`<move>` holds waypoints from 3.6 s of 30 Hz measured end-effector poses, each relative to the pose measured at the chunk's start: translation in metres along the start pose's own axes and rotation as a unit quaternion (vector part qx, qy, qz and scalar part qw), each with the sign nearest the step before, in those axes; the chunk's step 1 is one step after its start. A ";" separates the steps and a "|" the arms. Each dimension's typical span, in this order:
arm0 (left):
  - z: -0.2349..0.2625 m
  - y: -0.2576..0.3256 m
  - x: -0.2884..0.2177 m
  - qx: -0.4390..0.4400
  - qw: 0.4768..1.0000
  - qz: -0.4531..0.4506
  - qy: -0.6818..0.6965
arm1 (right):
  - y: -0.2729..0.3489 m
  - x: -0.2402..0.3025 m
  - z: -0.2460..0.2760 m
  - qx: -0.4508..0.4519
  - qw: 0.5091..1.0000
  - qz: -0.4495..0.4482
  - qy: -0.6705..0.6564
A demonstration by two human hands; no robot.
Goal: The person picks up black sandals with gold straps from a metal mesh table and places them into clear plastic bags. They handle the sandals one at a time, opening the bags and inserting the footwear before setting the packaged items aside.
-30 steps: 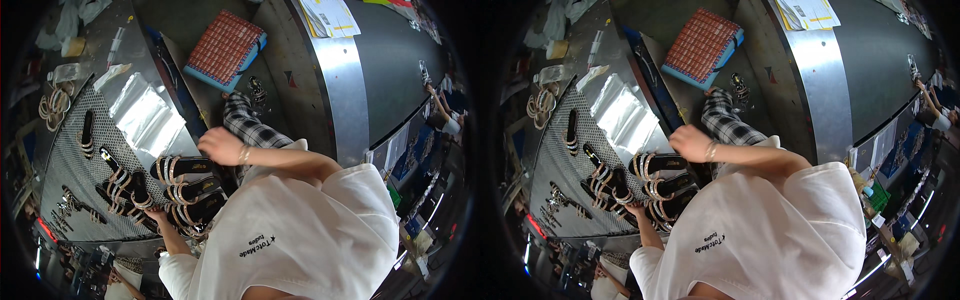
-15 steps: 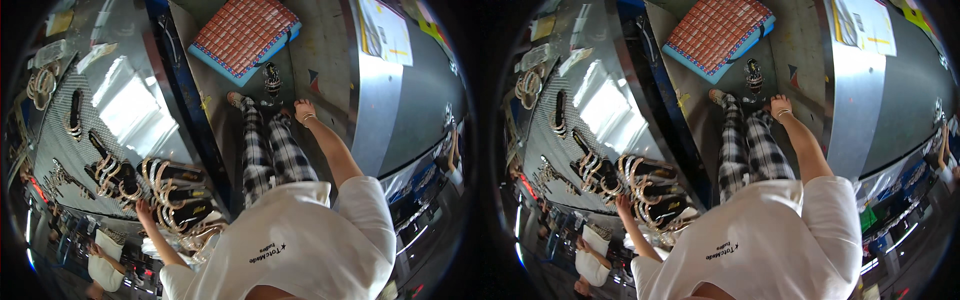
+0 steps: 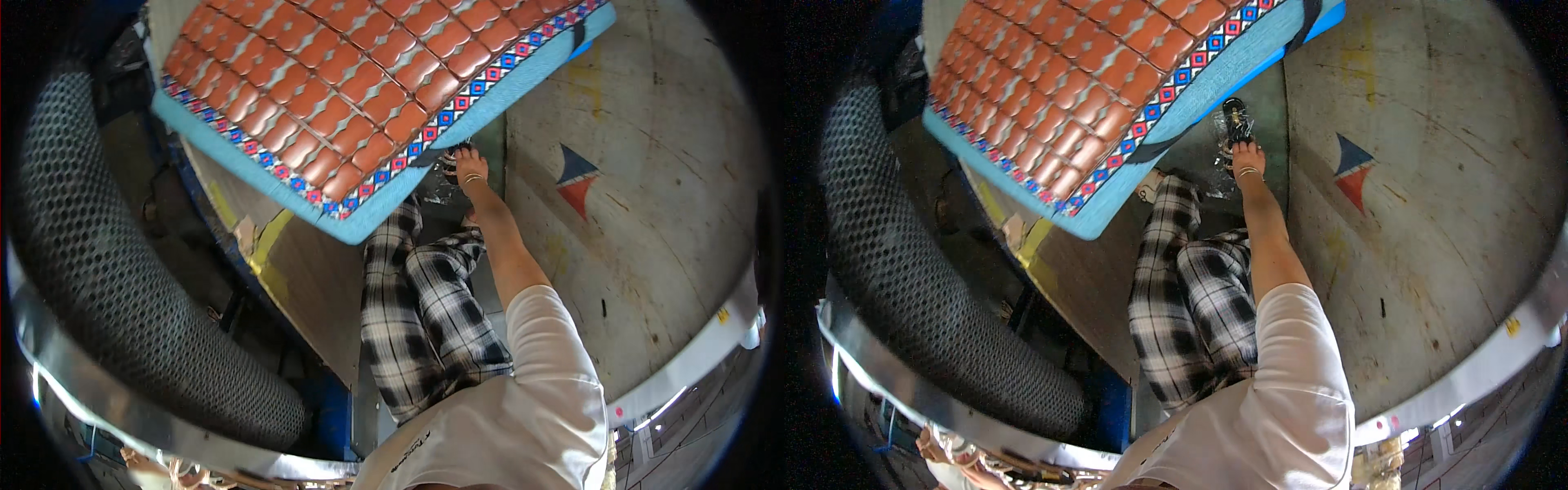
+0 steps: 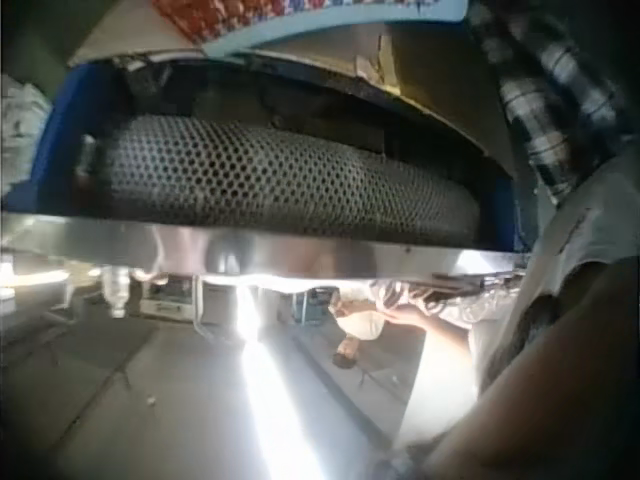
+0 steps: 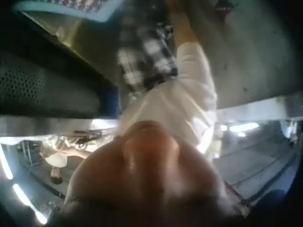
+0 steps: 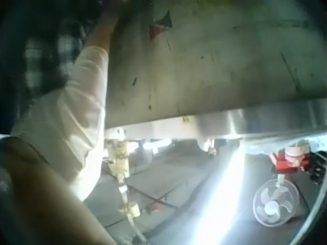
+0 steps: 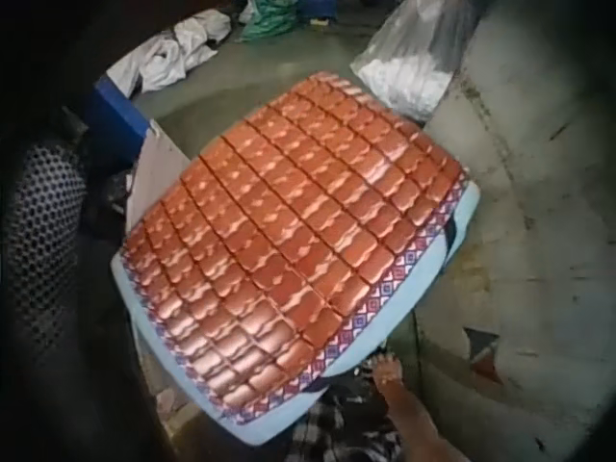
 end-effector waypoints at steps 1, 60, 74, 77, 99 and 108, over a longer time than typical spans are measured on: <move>0.002 0.003 -0.005 -0.003 1.000 -0.016 -0.012 | -0.010 0.005 -0.011 -0.004 1.000 0.001 0.005; 0.144 0.094 -0.217 -0.211 0.366 0.139 0.896 | 0.708 0.322 0.550 0.340 0.633 0.679 -0.150; 0.153 0.098 -0.206 -0.206 0.446 0.073 0.868 | 0.741 0.331 0.545 0.007 0.584 0.801 -0.129; 0.165 0.100 -0.201 -0.159 0.372 0.055 0.913 | 0.757 0.328 0.543 -0.038 0.557 0.816 -0.146; 0.152 0.089 -0.185 -0.100 0.387 -0.001 0.917 | 0.764 0.324 0.525 -0.089 0.621 0.752 -0.203; 0.150 0.081 -0.189 -0.073 0.389 0.011 0.918 | 0.750 0.324 0.525 -0.030 0.630 0.729 -0.267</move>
Point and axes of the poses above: each hand's wrist, its own y-axis away from the middle knuckle, its own z-axis out of the back of the hand, x = y × z, the point moved 3 cm from there along -y, towards the middle knuckle, and after that the axes turned 3 degrees about x, right-handed, at the moved point
